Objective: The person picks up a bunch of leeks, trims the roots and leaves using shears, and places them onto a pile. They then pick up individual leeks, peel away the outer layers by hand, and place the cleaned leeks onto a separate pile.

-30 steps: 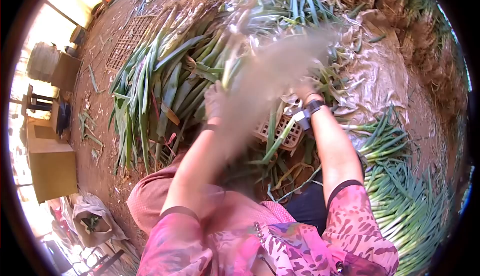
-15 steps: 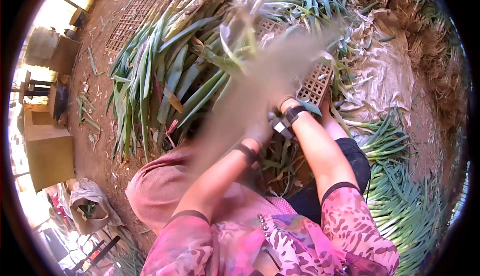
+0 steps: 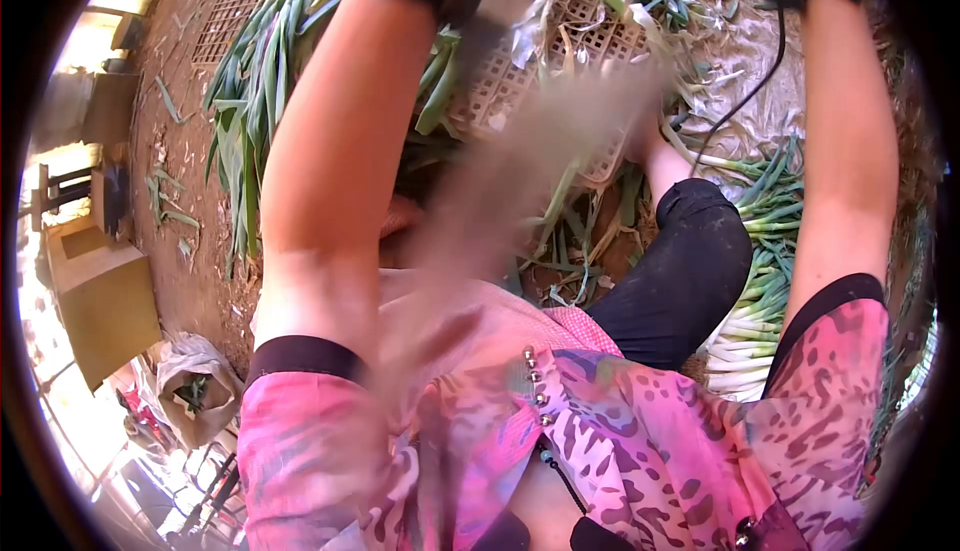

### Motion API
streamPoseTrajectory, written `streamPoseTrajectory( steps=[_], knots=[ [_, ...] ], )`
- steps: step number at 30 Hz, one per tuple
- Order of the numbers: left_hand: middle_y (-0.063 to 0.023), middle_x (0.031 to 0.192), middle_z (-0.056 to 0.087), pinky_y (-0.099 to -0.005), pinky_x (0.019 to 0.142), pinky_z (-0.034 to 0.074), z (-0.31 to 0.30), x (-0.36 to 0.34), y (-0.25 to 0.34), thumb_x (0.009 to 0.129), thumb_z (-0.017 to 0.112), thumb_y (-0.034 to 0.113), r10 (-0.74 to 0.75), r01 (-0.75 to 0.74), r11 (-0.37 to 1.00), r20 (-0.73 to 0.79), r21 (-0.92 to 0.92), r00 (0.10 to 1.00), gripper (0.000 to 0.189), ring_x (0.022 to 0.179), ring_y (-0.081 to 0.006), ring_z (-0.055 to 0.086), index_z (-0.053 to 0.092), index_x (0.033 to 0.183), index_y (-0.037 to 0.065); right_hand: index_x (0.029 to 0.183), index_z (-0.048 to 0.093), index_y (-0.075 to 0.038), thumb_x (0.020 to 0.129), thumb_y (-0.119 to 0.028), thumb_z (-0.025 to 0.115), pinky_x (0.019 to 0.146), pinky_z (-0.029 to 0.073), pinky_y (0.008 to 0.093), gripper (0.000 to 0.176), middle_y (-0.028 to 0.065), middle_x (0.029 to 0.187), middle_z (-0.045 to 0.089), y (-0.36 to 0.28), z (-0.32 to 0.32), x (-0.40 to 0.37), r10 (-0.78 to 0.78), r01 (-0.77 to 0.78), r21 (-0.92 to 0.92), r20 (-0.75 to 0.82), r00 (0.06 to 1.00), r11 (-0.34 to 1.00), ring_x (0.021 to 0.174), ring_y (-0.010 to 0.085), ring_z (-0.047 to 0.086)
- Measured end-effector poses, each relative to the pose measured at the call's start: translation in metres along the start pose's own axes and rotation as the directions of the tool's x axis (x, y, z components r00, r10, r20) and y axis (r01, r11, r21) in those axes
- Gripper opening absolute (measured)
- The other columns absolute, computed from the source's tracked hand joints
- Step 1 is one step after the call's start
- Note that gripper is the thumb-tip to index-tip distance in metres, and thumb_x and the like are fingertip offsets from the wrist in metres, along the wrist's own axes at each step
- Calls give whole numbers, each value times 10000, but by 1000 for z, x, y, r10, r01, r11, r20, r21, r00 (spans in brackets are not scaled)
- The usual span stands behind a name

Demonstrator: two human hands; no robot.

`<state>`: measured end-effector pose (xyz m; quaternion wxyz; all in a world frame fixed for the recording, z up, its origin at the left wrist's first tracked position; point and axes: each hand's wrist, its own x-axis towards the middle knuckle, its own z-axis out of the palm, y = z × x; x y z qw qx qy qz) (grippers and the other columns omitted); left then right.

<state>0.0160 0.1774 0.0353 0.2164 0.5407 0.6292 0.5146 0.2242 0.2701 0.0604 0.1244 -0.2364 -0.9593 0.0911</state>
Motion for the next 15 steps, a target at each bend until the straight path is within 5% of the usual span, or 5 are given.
streamPoseTrajectory(
  steps=[3, 6, 8, 12, 15],
  knots=[
    [-71, 996, 716, -301, 825, 510, 6, -44, -22, 888, 705, 271, -31, 33, 999, -78, 21, 996, 409, 935, -154, 648, 665, 1168, -25, 1162, 697, -82, 926, -355, 640, 844, 541, 366, 365, 114, 1001, 720, -30, 30, -47, -64, 80, 176, -98, 993, 981, 906, 265, 682],
    [-41, 986, 705, -262, 833, 497, 50, -149, -92, 902, 710, 258, -298, 356, 875, 215, -327, 930, 391, 915, -108, 615, 680, 1152, -40, 1181, 681, -51, 943, -349, 636, 854, 531, 357, 384, 111, 1008, 713, -56, 88, -109, -37, 55, 383, -56, 998, 922, 913, 248, 671],
    [-69, 1020, 717, -297, 803, 517, 67, -223, -80, 909, 700, 278, -537, 681, 666, 437, -306, 721, 400, 896, -132, 636, 682, 1161, -32, 1194, 670, -30, 955, -346, 632, 860, 525, 351, 398, 108, 1013, 709, -63, 107, -150, 76, -96, 527, 60, 995, 845, 918, 236, 664],
    [-101, 1048, 720, -368, 798, 530, 105, -343, -132, 923, 644, 503, -570, 649, 735, 697, 197, 435, 572, 899, -204, 661, 704, 1126, -28, 1186, 666, -9, 982, -464, 592, 796, 520, 310, 504, 42, 984, 710, -59, 85, -202, 318, -667, 640, 586, 745, 382, 860, 184, 657],
    [-127, 1044, 714, -382, 794, 525, 153, -368, -105, 924, 613, 610, -622, 796, 423, 778, 432, -91, 666, 890, -225, 657, 720, 1098, -24, 1118, 671, 17, 932, -450, 662, 779, 523, 315, 502, 109, 951, 714, -71, 63, -226, 402, -746, 554, 629, 666, 370, 836, 211, 669]
  ],
)
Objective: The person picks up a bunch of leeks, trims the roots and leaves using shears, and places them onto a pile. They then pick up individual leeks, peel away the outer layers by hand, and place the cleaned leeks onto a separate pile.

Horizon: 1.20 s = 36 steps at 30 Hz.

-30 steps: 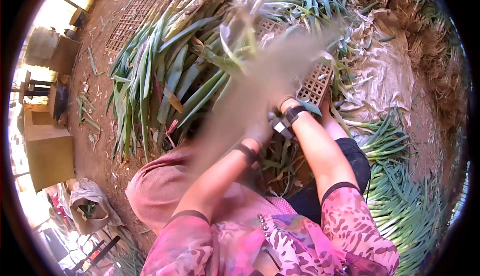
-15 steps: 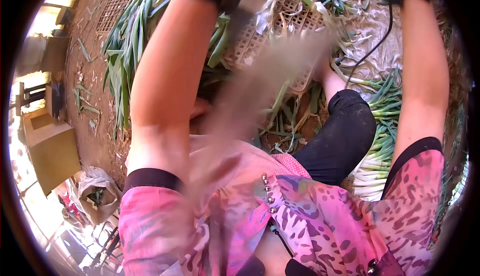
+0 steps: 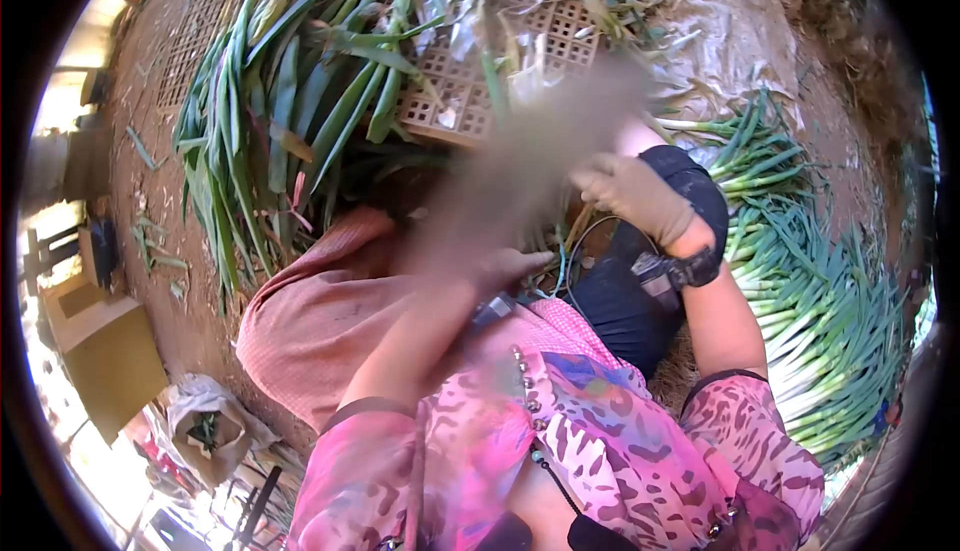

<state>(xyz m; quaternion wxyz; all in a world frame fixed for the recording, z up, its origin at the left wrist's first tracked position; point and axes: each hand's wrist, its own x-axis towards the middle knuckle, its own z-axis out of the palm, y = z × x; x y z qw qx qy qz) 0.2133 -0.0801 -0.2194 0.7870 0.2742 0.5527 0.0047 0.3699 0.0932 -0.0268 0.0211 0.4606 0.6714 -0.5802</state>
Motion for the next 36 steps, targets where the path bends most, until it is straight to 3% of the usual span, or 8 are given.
streamPoseTrajectory(
  steps=[9, 14, 18, 21, 23, 29, 33, 36],
  knots=[
    [59, 783, 539, -190, 573, 390, -3, -132, 113, 1063, 482, 247, 546, -569, 806, -166, -163, 821, 315, 627, -36, 463, 673, 1246, 76, 1335, 575, -34, 1014, -328, 602, 875, 544, 298, 436, 94, 1160, 680, 31, -85, -139, -36, 346, 194, -828, 560, 918, 989, 152, 666],
    [58, 773, 524, -189, 584, 411, -63, -162, 82, 1076, 447, 199, 425, -583, 671, -406, -459, 809, 337, 643, -40, 474, 611, 1320, 34, 1140, 661, 0, 969, -382, 643, 739, 531, 313, 419, 106, 968, 711, 245, -139, -191, 250, -88, 245, -774, 581, 966, 824, 169, 663],
    [-4, 879, 646, -262, 648, 485, -78, -169, 34, 998, 537, 155, 683, -436, 696, -339, 570, 647, 282, 717, -103, 569, 647, 1212, 9, 984, 699, 28, 948, -367, 615, 772, 526, 425, 406, 207, 828, 701, 337, -74, -213, 475, -645, -48, -635, 609, 763, 824, 334, 678],
    [-22, 934, 678, -253, 697, 488, -80, -151, -11, 993, 554, 183, 154, 14, 925, -408, 379, 900, 255, 753, -122, 584, 703, 1121, 20, 1088, 696, 21, 951, -362, 605, 839, 518, 426, 416, 223, 944, 722, 362, -10, -204, 425, -531, -116, -469, 774, 839, 898, 370, 680],
    [-3, 920, 669, -249, 678, 483, -99, -160, -43, 1009, 548, 214, 598, -283, 681, -291, 675, 746, 288, 736, -104, 575, 698, 1159, 20, 1092, 697, 19, 958, -335, 591, 855, 519, 420, 393, 222, 974, 724, 367, 11, -184, 366, -437, -97, -402, 839, 894, 927, 362, 688],
    [13, 852, 629, -242, 546, 450, -101, -237, -9, 1028, 511, 201, 114, -180, 983, -638, -38, 762, 279, 673, -75, 586, 676, 1189, 46, 1187, 667, 12, 929, -408, 624, 867, 500, 427, 495, 189, 997, 726, 397, 16, -69, 517, -521, 79, -315, 796, 850, 974, 319, 681],
    [-28, 941, 640, -283, 694, 504, -88, -262, 20, 1021, 515, 94, 845, -8, 322, -284, 947, 453, 270, 803, -129, 612, 591, 1254, -18, 1160, 671, -9, 925, -433, 616, 833, 507, 443, 489, 197, 988, 723, 436, 19, -12, 487, -596, -191, -413, 769, 780, 947, 336, 681],
    [-53, 1015, 639, -272, 764, 515, -87, -265, 20, 1042, 493, 78, 727, -31, 586, -509, 810, 461, 274, 875, -136, 617, 564, 1283, -31, 1118, 673, -11, 926, -417, 606, 792, 520, 456, 453, 211, 958, 718, 444, 28, 16, 463, -633, -312, -471, 751, 709, 909, 359, 685]
  ],
)
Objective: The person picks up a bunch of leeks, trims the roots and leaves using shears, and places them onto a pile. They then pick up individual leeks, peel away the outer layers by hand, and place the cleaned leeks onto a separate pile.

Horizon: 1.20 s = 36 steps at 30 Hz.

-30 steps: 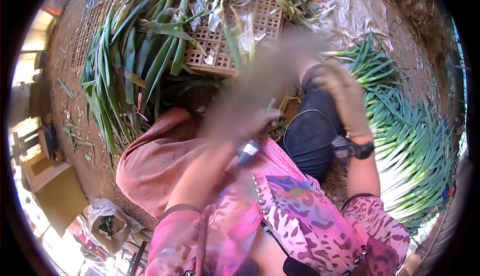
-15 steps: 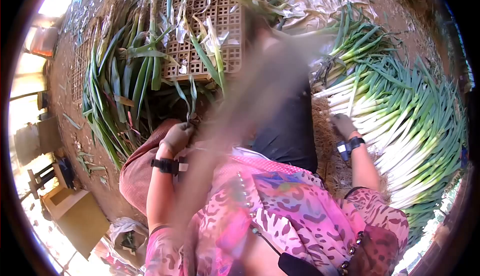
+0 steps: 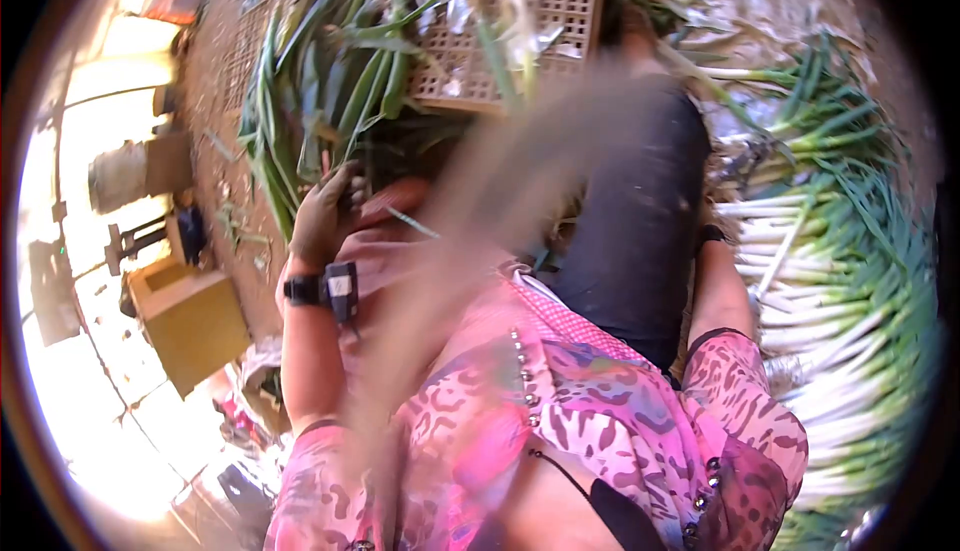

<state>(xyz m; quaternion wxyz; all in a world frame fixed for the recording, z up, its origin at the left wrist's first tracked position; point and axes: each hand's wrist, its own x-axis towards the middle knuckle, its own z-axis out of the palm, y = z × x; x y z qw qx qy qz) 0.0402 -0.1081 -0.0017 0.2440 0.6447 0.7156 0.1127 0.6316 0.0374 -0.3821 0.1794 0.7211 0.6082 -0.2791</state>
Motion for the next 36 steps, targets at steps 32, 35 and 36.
streamPoseTrajectory(
  steps=[32, 35, 36],
  knots=[
    [-72, 1104, 662, -287, 876, 513, 41, 15, 148, 1027, 538, 327, -55, 44, 187, 35, -981, 998, 417, 961, -141, 628, 559, 1287, 2, 1154, 656, -17, 1033, -233, 533, 629, 506, 345, 276, 124, 805, 676, -277, -247, -367, -777, 823, 478, -374, 507, 307, 659, 192, 643],
    [-68, 1087, 661, -285, 852, 522, 53, 7, 119, 1018, 570, 293, -110, -32, 253, -61, -967, 992, 389, 948, -139, 630, 558, 1264, -8, 1117, 668, -23, 1035, -268, 557, 713, 523, 352, 281, 142, 890, 699, -294, -238, -340, -791, 845, 430, -371, 486, 318, 751, 238, 675],
    [-68, 1081, 663, -287, 845, 527, 54, 3, 115, 1014, 582, 279, -133, -62, 277, -102, -959, 986, 381, 951, -141, 632, 556, 1259, -12, 1183, 622, 3, 1040, -326, 560, 751, 529, 342, 364, 157, 946, 709, -306, -245, -338, -734, 841, 431, -444, 514, 328, 827, 239, 686]
  ],
)
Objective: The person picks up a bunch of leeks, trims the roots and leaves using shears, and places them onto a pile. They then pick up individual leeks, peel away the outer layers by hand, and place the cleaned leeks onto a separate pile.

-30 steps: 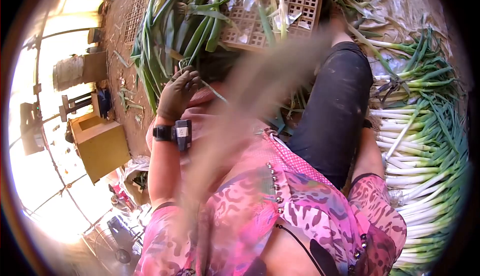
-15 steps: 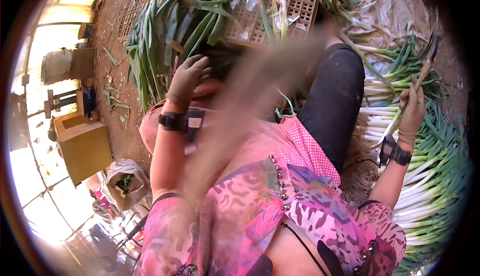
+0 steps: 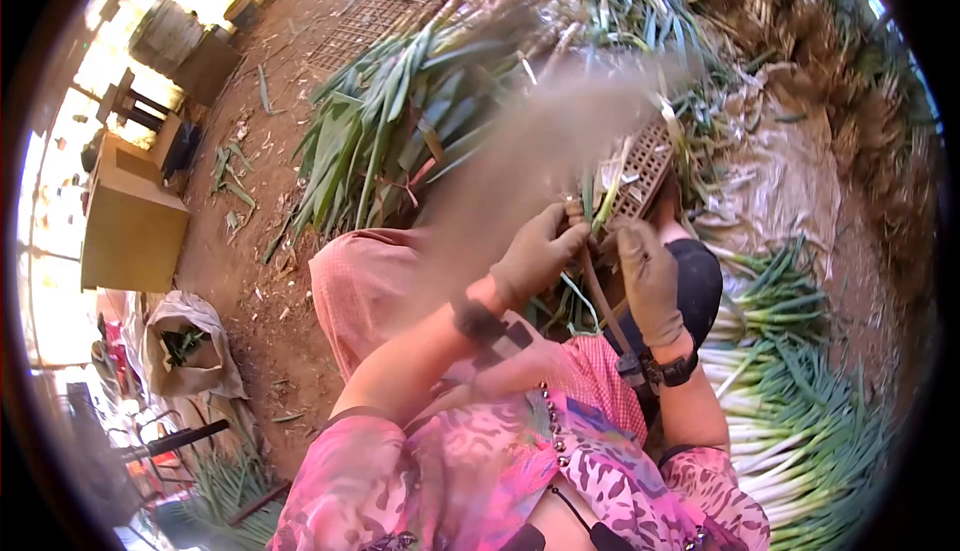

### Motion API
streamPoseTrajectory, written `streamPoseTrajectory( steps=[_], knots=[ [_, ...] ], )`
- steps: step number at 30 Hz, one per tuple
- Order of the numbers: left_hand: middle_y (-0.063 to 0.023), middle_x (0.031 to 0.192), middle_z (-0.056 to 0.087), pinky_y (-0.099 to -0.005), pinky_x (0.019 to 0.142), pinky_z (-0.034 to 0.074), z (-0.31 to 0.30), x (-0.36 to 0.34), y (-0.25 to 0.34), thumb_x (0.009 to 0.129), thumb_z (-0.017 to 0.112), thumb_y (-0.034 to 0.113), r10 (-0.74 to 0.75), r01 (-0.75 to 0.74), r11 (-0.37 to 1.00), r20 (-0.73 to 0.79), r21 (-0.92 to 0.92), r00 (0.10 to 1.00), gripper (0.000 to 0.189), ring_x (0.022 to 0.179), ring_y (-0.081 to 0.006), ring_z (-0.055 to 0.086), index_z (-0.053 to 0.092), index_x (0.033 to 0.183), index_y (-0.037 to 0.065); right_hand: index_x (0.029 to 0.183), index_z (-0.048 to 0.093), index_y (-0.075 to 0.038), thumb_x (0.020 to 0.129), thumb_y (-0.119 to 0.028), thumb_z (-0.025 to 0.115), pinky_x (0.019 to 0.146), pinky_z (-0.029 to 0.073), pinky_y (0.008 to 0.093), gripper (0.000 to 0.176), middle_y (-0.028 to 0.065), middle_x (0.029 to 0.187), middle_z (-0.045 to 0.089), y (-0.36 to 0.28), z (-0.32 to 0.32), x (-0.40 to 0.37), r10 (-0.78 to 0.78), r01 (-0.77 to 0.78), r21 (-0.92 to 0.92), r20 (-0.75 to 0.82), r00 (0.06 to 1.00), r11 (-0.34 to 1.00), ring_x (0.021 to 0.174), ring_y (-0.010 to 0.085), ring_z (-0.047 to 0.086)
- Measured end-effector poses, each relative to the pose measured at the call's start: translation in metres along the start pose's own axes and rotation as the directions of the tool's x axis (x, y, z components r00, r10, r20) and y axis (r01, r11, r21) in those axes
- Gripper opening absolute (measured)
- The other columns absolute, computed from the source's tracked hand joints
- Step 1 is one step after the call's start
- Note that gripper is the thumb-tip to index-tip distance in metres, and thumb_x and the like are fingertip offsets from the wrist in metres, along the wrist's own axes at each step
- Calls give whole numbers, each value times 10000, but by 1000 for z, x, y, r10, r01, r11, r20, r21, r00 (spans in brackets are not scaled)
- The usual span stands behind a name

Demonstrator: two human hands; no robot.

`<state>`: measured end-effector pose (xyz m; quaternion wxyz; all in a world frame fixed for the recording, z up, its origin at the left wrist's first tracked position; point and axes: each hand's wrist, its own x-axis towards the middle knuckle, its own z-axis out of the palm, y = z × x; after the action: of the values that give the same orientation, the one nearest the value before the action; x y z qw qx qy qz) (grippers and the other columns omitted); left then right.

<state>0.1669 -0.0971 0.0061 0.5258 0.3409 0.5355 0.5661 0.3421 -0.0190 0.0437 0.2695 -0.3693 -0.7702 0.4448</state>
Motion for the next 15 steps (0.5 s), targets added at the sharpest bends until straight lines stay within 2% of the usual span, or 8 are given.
streamPoseTrajectory(
  steps=[2, 4, 6, 8, 10, 12, 13, 15],
  knots=[
    [-92, 1019, 688, -313, 836, 537, -5, 0, 16, 980, 632, 241, 37, -18, 951, -55, 308, 998, 372, 934, -163, 664, 574, 1237, -22, 1281, 538, 35, 1021, -391, 590, 793, 531, 346, 502, 152, 1019, 714, 8, 19, 35, -120, 160, 176, -218, 968, 971, 891, 234, 686],
    [-139, 992, 704, -342, 837, 532, -1, 5, 37, 963, 648, 262, 32, -26, 844, -2, 536, 999, 374, 909, -208, 685, 585, 1214, -8, 1266, 523, -1, 970, -409, 668, 676, 505, 282, 525, 57, 938, 674, 24, 23, 75, -126, 133, 125, -58, 990, 983, 793, 141, 636],
    [-158, 994, 710, -380, 824, 528, 1, 21, 41, 954, 648, 322, -6, -55, 775, 94, 630, 996, 397, 935, -242, 694, 599, 1190, 6, 1203, 568, -42, 947, -375, 707, 602, 476, 245, 442, 10, 881, 640, 18, 30, 106, 194, -335, 438, 337, 921, 834, 718, 93, 595],
    [-152, 990, 713, -384, 824, 530, -11, 44, 43, 950, 651, 337, -130, 45, 824, 110, 565, 985, 411, 950, -250, 697, 611, 1196, 10, 1042, 644, -69, 931, -237, 682, 527, 429, 245, 205, -18, 802, 609, 2, 41, 137, 314, -485, 570, 376, 872, 663, 625, 80, 539],
    [-149, 994, 713, -383, 830, 532, -38, 66, 61, 953, 648, 337, -136, 26, 892, 213, 452, 967, 399, 963, -253, 696, 636, 1182, 10, 980, 670, -56, 935, -256, 659, 587, 452, 245, 205, -15, 799, 618, 29, 53, 168, 311, -540, 621, 445, 840, 569, 681, 82, 561],
    [-171, 1018, 720, -392, 851, 534, -84, 110, 45, 942, 655, 324, 176, -238, 741, 160, 627, 971, 366, 948, -283, 698, 675, 1152, 25, 944, 686, -50, 943, -272, 630, 648, 472, 246, 228, -12, 804, 626, 42, 53, 182, 200, -304, 446, 265, 943, 842, 722, 91, 583],
    [-178, 1010, 721, -406, 851, 535, -108, 131, 46, 930, 663, 317, 280, -245, 715, 53, 655, 959, 344, 915, -318, 696, 687, 1144, 49, 980, 682, -41, 944, -289, 628, 666, 469, 253, 256, -19, 802, 615, 52, 52, 186, 225, -296, 355, 228, 947, 887, 701, 98, 566],
    [-182, 1019, 724, -423, 859, 532, -141, 153, 66, 924, 644, 356, 387, -221, 609, -42, 762, 921, 362, 934, -356, 692, 696, 1118, 55, 954, 673, -66, 934, -327, 650, 632, 475, 232, 263, -19, 780, 604, 83, 62, 186, 371, -449, 475, 253, 893, 757, 688, 80, 571]
  ],
)
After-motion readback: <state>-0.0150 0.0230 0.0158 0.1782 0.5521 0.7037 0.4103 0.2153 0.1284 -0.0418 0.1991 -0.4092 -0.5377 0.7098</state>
